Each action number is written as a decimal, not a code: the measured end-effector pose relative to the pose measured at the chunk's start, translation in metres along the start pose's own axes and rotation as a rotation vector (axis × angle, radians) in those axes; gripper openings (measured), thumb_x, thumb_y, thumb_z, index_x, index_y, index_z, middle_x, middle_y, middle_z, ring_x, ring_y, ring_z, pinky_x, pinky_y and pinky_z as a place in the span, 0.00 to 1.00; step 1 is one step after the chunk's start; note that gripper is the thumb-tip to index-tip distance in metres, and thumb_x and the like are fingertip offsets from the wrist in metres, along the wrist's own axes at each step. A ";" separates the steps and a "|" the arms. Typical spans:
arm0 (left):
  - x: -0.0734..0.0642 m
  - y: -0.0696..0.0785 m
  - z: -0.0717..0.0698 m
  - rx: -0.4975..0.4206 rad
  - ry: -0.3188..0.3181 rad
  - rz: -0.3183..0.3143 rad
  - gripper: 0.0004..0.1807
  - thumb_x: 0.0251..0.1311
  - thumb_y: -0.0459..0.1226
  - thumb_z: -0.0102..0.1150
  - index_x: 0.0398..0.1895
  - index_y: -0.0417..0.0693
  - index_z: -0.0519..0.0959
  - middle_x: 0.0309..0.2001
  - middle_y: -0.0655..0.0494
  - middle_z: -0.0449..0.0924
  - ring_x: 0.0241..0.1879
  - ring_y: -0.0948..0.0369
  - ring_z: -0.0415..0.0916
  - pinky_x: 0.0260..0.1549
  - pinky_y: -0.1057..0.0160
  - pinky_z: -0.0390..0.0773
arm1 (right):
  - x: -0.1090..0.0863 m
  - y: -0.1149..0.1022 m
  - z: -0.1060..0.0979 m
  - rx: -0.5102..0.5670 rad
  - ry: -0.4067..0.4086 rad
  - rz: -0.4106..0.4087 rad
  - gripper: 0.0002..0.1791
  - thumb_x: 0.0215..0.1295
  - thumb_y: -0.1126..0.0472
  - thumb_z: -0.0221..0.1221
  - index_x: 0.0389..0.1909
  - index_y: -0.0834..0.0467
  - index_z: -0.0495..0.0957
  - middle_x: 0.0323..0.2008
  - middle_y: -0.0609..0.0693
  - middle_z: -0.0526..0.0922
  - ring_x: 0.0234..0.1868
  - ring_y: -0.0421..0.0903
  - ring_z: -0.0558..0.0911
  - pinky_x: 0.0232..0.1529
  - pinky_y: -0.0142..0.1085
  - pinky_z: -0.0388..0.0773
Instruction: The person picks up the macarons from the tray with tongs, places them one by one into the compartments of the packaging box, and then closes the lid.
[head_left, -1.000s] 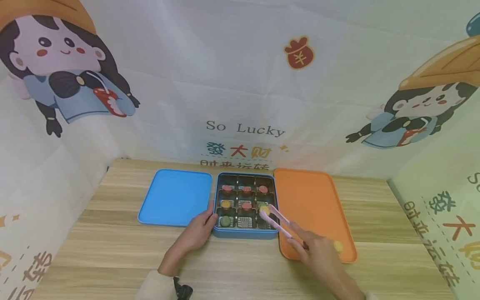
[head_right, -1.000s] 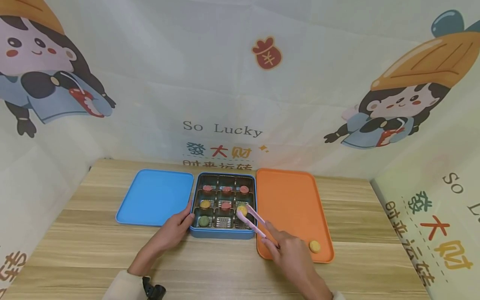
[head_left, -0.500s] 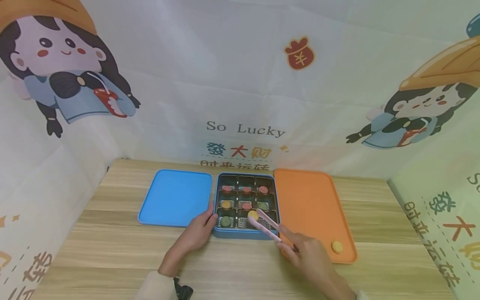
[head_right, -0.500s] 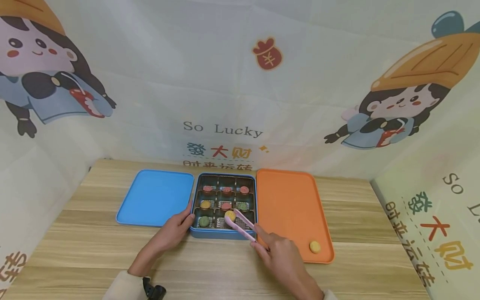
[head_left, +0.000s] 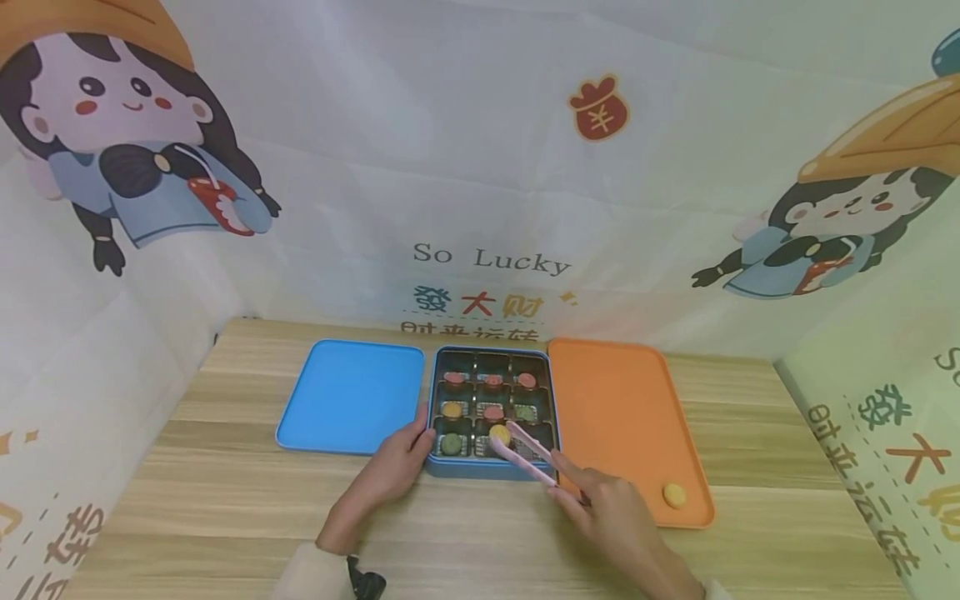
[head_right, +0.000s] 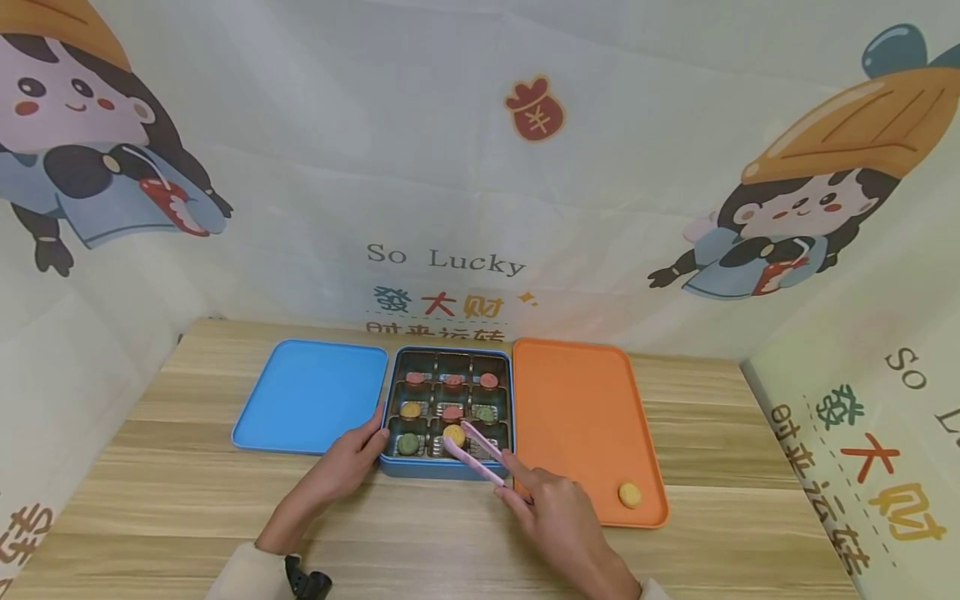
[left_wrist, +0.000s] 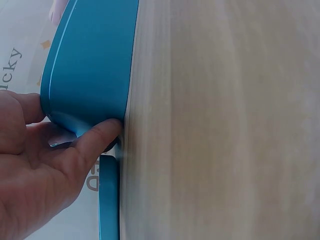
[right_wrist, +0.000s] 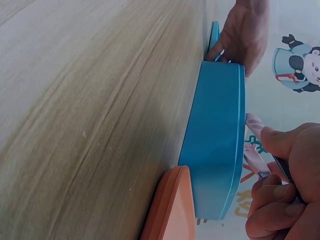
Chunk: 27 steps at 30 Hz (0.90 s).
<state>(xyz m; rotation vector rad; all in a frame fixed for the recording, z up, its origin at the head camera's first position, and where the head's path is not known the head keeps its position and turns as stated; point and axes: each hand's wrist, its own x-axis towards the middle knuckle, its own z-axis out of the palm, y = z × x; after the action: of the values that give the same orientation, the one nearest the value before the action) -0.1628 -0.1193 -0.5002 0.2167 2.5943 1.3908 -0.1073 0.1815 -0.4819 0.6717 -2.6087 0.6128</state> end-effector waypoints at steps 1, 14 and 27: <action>0.000 0.000 0.000 0.000 -0.001 -0.003 0.31 0.78 0.40 0.39 0.77 0.34 0.49 0.72 0.34 0.60 0.72 0.41 0.58 0.67 0.41 0.63 | 0.000 0.000 0.000 0.002 0.000 0.001 0.26 0.53 0.57 0.72 0.55 0.58 0.83 0.16 0.33 0.59 0.19 0.26 0.54 0.18 0.19 0.53; -0.001 0.000 0.001 -0.005 -0.002 -0.007 0.31 0.78 0.40 0.38 0.77 0.35 0.49 0.72 0.35 0.59 0.72 0.41 0.57 0.68 0.41 0.63 | 0.001 -0.001 0.001 0.034 -0.033 0.053 0.25 0.55 0.57 0.72 0.56 0.57 0.83 0.16 0.33 0.56 0.18 0.25 0.52 0.16 0.20 0.51; -0.002 -0.001 0.001 -0.013 -0.004 0.006 0.31 0.78 0.40 0.38 0.77 0.35 0.49 0.73 0.36 0.57 0.73 0.42 0.55 0.68 0.41 0.62 | 0.000 0.000 0.001 0.045 -0.039 0.063 0.25 0.57 0.56 0.71 0.56 0.57 0.83 0.16 0.32 0.53 0.18 0.25 0.50 0.16 0.19 0.49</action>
<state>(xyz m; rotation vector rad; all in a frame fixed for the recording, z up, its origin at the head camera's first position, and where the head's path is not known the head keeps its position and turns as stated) -0.1612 -0.1194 -0.5010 0.2251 2.5824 1.4078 -0.1077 0.1804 -0.4826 0.6227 -2.6678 0.6860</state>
